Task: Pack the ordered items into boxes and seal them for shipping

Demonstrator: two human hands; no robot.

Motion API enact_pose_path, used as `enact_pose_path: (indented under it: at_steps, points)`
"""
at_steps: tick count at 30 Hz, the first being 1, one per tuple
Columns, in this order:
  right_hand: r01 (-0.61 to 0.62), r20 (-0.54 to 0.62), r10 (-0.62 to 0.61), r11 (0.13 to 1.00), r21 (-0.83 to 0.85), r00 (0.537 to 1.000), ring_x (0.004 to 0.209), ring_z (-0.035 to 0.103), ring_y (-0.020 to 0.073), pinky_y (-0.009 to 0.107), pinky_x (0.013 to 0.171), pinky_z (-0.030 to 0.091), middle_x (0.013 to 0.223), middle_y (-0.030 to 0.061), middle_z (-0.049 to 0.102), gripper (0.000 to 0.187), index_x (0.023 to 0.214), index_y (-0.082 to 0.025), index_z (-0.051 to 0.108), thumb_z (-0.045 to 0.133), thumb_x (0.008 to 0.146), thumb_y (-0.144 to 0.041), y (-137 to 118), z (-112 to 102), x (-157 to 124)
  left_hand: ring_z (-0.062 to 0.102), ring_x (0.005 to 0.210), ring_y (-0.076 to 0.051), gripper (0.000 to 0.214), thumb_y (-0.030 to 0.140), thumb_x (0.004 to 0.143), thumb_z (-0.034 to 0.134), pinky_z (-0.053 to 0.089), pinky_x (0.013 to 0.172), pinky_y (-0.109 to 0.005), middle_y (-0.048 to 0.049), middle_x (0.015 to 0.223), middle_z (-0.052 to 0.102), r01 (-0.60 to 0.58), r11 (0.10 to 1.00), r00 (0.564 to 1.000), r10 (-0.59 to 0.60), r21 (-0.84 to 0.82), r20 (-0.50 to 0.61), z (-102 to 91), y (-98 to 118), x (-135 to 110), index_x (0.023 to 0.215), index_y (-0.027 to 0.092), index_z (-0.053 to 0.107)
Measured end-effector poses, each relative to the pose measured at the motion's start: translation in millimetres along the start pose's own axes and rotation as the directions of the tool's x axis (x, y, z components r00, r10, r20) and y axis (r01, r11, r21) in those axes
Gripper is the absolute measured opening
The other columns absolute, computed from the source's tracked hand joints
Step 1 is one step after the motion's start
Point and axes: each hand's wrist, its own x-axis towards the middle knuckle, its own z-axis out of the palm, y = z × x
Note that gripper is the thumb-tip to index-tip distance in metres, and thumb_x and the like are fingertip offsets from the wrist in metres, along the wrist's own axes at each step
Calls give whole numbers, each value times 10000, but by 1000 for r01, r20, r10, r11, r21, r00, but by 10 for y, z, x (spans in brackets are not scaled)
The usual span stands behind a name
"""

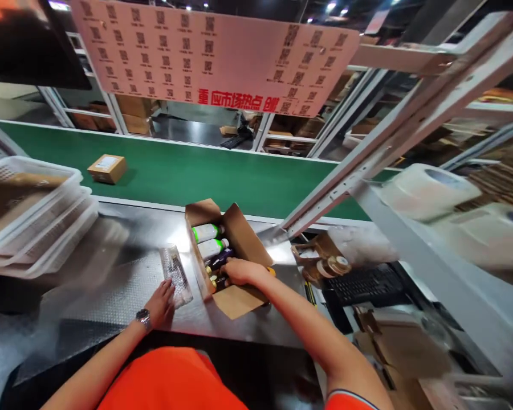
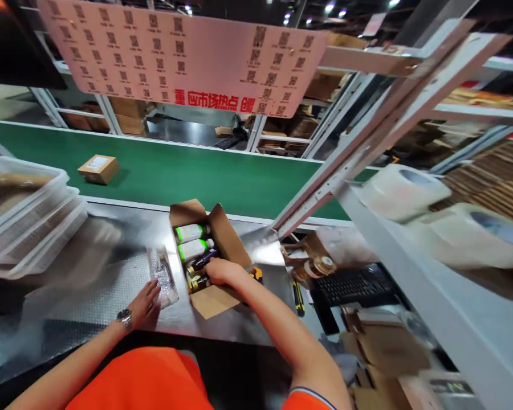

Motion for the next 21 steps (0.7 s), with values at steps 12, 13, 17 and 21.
enact_pose_path:
  at_steps: [12, 13, 17, 21]
  points:
    - [408, -44, -408, 913, -20, 912, 1135, 804, 287, 418, 1017, 651, 1280, 131, 838, 334, 1323, -263, 750, 633, 1048, -411, -323, -680, -599, 419, 1715, -407, 697, 211, 947, 683, 403, 1401, -625, -244, 1833, 428, -53, 959, 992, 19, -279, -125, -144, -82, -123, 1637, 170, 596]
    - [434, -121, -431, 901, -3, 894, 1123, 802, 288, 417, 1001, 663, 1268, 131, 833, 355, 1354, -276, 735, 600, 1076, -450, -385, -720, -771, 430, 1709, -408, 674, 221, 958, 676, 399, 1405, -610, -254, 1823, 442, -29, 947, 990, -18, -320, -141, -170, -99, -135, 1626, 156, 607]
    - [446, -346, -395, 891, 79, 851, 1174, 799, 333, 454, 922, 711, 1328, 143, 805, 411, 1494, -416, 671, 574, 1102, -493, -752, -501, -1457, 638, 1544, -380, 603, 297, 1037, 571, 534, 1304, -600, -261, 1662, 639, 146, 829, 959, -253, -541, -130, -313, -165, -237, 1613, 125, 614]
    - [378, -230, -322, 886, 270, 918, 1229, 789, 370, 540, 1043, 686, 1350, 132, 812, 406, 1467, -473, 672, 581, 1085, -574, -1261, 500, -1377, 759, 1377, -327, 572, 425, 1071, 604, 629, 1186, -510, -211, 1502, 774, 112, 544, 974, -225, -831, -16, -516, -167, -441, 1575, 161, 665]
